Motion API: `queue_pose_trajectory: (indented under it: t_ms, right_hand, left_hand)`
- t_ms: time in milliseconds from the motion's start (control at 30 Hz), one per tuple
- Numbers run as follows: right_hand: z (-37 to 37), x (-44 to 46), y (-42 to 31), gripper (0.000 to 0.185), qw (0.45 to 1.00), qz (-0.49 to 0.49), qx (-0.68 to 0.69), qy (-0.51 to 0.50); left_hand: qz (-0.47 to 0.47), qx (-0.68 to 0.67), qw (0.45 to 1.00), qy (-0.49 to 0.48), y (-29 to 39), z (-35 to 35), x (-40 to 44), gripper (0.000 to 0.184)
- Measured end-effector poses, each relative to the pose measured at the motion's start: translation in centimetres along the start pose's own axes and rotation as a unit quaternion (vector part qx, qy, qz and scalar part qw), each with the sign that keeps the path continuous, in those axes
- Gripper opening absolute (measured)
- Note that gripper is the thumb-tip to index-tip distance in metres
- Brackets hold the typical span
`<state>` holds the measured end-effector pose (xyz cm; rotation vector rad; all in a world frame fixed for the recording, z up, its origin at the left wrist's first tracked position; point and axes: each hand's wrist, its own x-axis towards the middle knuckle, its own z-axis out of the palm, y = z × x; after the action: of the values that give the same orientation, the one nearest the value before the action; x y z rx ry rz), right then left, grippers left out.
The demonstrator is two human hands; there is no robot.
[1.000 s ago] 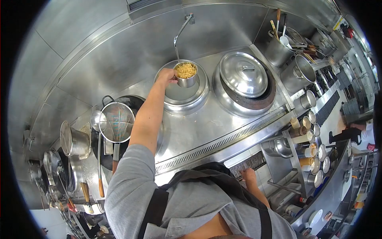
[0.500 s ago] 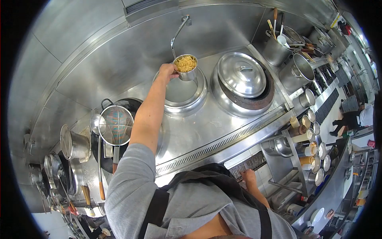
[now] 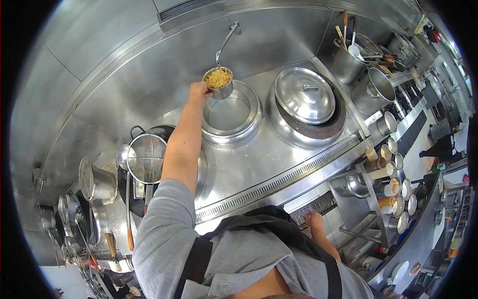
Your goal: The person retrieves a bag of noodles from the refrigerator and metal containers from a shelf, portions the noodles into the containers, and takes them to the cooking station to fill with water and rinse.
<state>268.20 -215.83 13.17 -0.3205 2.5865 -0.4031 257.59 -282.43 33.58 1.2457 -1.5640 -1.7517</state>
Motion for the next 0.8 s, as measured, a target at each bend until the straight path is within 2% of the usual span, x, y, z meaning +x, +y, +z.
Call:
queue_pose_trajectory:
  t_ms: [333,400,533,600,700,800]
  right_hand:
    - [-1.2,0.3,-1.2,0.025,1.0,-0.003,-0.012,-0.016]
    - [-0.7,0.5,-0.7,0.022,1.0,-0.009,-0.014,0.015]
    - [-1.0,0.3,-0.6,0.022,1.0,0.014,0.022,0.011]
    - [-1.2,0.0,-1.1,0.021,0.999,0.002,-0.022,0.029]
    - [-1.3,-0.3,-1.1,0.021,1.0,-0.011,-0.002,0.02]
    - [-1.2,-0.6,-1.2,0.021,0.999,0.016,0.028,0.02]
  left_hand:
    - [-0.033,0.027,0.998,0.04,0.1,-0.4,1.1,0.02]
    - [-0.034,0.028,0.998,0.039,0.4,0.1,0.9,0.02]
    - [-0.033,0.011,0.999,0.03,0.7,1.3,0.9,0.019]
    - [-0.026,0.007,0.999,0.026,0.5,1.7,1.6,0.019]
    - [-0.023,0.013,1.0,0.016,0.6,2.2,1.5,0.02]
    - [-0.035,0.005,0.999,-0.008,0.4,2.4,1.7,0.026]
